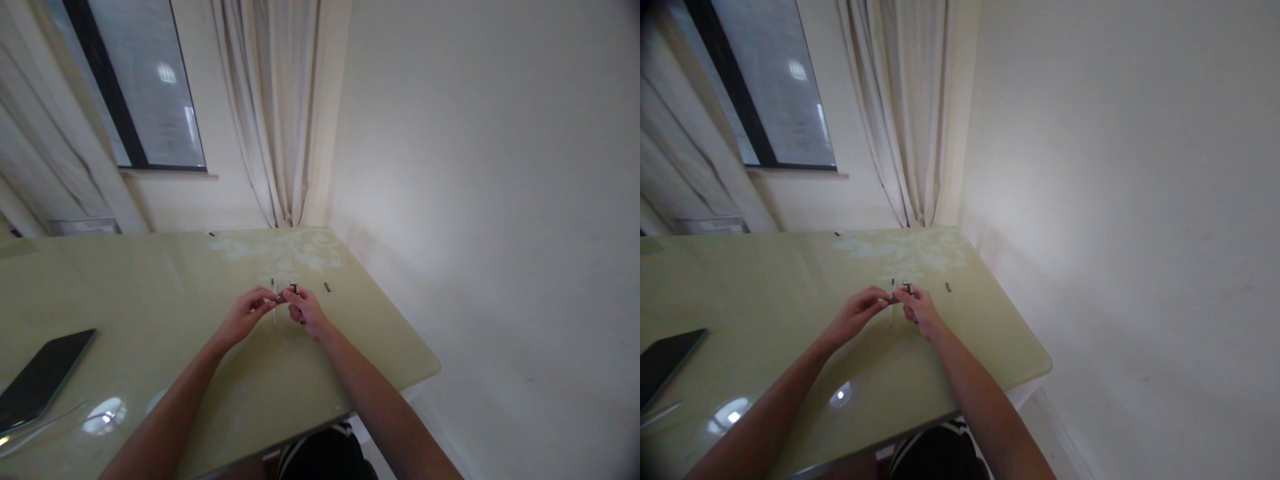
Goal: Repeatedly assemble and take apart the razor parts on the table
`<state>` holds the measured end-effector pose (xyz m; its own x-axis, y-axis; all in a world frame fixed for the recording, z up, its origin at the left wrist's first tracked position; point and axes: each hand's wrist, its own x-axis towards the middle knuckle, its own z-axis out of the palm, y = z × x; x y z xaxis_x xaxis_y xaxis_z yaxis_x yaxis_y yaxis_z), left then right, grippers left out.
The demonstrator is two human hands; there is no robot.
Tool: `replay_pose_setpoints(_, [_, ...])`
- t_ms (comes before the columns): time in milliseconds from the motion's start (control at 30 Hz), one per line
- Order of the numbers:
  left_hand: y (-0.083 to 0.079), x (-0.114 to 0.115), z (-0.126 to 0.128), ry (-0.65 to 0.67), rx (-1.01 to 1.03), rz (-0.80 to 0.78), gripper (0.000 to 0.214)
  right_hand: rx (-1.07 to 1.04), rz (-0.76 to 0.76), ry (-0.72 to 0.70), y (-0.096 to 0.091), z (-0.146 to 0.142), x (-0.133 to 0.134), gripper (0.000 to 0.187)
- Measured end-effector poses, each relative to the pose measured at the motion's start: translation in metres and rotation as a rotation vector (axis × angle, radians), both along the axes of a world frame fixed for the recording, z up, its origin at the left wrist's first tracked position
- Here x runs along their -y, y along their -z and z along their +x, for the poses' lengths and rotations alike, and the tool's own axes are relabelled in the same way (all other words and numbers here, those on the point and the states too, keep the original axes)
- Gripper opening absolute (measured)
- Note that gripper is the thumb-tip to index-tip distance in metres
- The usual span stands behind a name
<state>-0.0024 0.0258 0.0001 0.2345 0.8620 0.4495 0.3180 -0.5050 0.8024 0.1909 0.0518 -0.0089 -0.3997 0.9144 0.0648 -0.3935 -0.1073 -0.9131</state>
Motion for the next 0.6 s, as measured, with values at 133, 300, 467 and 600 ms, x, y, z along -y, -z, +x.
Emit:
replay_pose_setpoints(133, [-0.007,0.005,0.003,0.034,0.074,-0.115,0.034,-0.023,-0.019,-0.064,0.000,0.000,0.001,0.044])
replay_pose_setpoints(300, [-0.011,0.009,0.003,0.026,0.160,-0.199,0.034,-0.059,-0.004,-0.161,0.000,0.002,0.003,0.040])
replay_pose_setpoints(467, [-0.011,0.011,0.003,0.072,0.158,-0.256,0.036,-0.017,0.022,-0.167,-0.003,0.003,0.006,0.041])
replay_pose_setpoints(600, [-0.015,0.012,0.007,-0.010,0.197,-0.287,0.042,0.027,0.060,-0.089,-0.004,0.001,0.006,0.041])
